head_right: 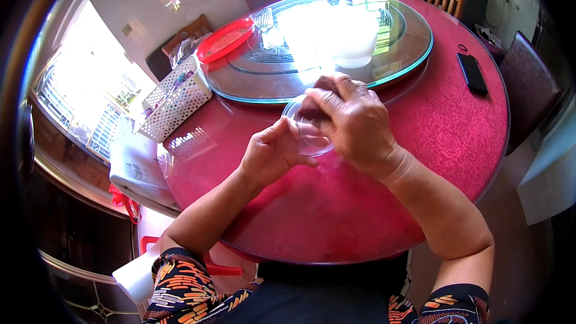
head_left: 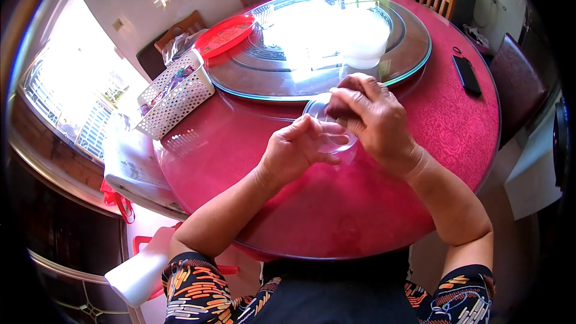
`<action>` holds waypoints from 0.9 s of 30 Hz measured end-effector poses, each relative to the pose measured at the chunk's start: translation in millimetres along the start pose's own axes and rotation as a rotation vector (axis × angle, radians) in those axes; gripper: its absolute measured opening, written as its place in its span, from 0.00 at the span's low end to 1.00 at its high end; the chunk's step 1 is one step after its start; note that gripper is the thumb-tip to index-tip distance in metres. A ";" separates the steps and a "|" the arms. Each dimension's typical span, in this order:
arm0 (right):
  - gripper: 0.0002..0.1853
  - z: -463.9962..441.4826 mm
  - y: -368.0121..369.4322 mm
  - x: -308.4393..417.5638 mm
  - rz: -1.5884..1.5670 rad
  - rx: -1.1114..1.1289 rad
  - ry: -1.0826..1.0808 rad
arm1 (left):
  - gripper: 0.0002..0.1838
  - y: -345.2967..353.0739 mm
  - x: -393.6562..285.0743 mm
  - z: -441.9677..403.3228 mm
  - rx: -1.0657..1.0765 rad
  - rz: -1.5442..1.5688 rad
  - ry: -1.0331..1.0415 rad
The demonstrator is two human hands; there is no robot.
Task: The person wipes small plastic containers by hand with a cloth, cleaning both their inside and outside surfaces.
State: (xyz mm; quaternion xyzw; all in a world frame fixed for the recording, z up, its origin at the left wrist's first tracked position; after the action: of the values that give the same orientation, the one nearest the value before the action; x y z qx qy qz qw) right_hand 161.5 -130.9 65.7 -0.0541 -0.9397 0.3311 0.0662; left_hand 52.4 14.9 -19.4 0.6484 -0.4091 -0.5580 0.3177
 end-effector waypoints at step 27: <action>0.14 -4.8 -14.9 2.7 -0.105 -0.077 -0.044 | 0.17 26.5 -3.9 8.8 -0.224 -0.454 0.153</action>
State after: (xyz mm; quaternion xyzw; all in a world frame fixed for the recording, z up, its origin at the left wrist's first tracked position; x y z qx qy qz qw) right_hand 158.8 -139.2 79.0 0.0000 -0.9545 0.2921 0.0608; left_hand 39.0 6.4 3.9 0.7246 -0.1635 -0.6062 0.2842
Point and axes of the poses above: each hand's wrist, its own z-axis away from the middle knuckle, its own y-axis out of the palm, x = y × z, the point moved 4 cm from there along -z, towards the middle knuckle, and after that the axes turned 13 degrees about z, right-handed, at the moved point
